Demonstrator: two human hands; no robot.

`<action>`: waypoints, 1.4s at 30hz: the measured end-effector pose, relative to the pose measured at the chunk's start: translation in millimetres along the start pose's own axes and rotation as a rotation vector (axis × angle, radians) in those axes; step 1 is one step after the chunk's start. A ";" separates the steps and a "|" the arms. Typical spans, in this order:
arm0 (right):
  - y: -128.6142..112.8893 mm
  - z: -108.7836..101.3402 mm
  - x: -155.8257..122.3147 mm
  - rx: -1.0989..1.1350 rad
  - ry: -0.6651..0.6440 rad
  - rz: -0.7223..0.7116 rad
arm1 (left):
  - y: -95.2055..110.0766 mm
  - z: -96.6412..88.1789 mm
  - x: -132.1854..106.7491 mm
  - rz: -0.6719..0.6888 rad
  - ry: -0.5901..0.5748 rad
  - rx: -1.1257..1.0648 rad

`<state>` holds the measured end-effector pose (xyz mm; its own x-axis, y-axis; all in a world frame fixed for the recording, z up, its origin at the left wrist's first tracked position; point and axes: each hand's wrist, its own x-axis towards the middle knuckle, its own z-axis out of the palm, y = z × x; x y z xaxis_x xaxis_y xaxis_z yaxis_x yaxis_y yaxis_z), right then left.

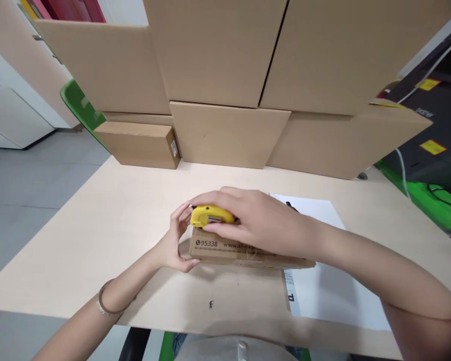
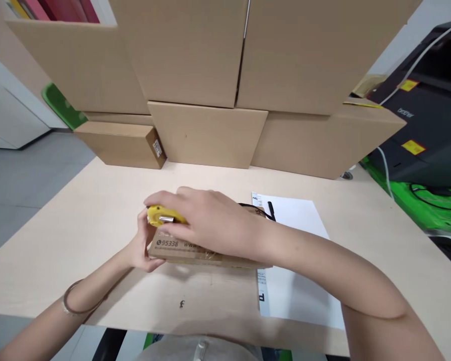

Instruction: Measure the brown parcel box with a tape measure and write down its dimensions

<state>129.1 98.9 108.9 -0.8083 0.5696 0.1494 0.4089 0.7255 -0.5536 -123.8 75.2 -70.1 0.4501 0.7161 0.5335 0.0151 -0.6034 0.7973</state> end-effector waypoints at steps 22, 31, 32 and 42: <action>70.2 -47.1 -179.5 0.040 0.233 0.514 | -1.0 -14.2 10.3 0.158 -0.079 0.219; 68.6 -39.7 -174.0 0.040 0.249 0.516 | -2.4 -17.0 9.9 0.159 -0.083 0.274; 67.4 -41.1 -174.1 0.029 0.249 0.504 | -2.8 -17.0 10.0 0.159 -0.082 0.274; 38.5 -38.2 -90.4 0.016 0.045 0.235 | -10.9 -16.0 0.4 0.099 -0.041 0.225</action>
<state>234.1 90.1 105.4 -0.6719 0.7388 0.0514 0.5762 0.5651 -0.5905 -138.0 87.7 -74.0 0.4951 0.6374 0.5904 0.1658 -0.7364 0.6560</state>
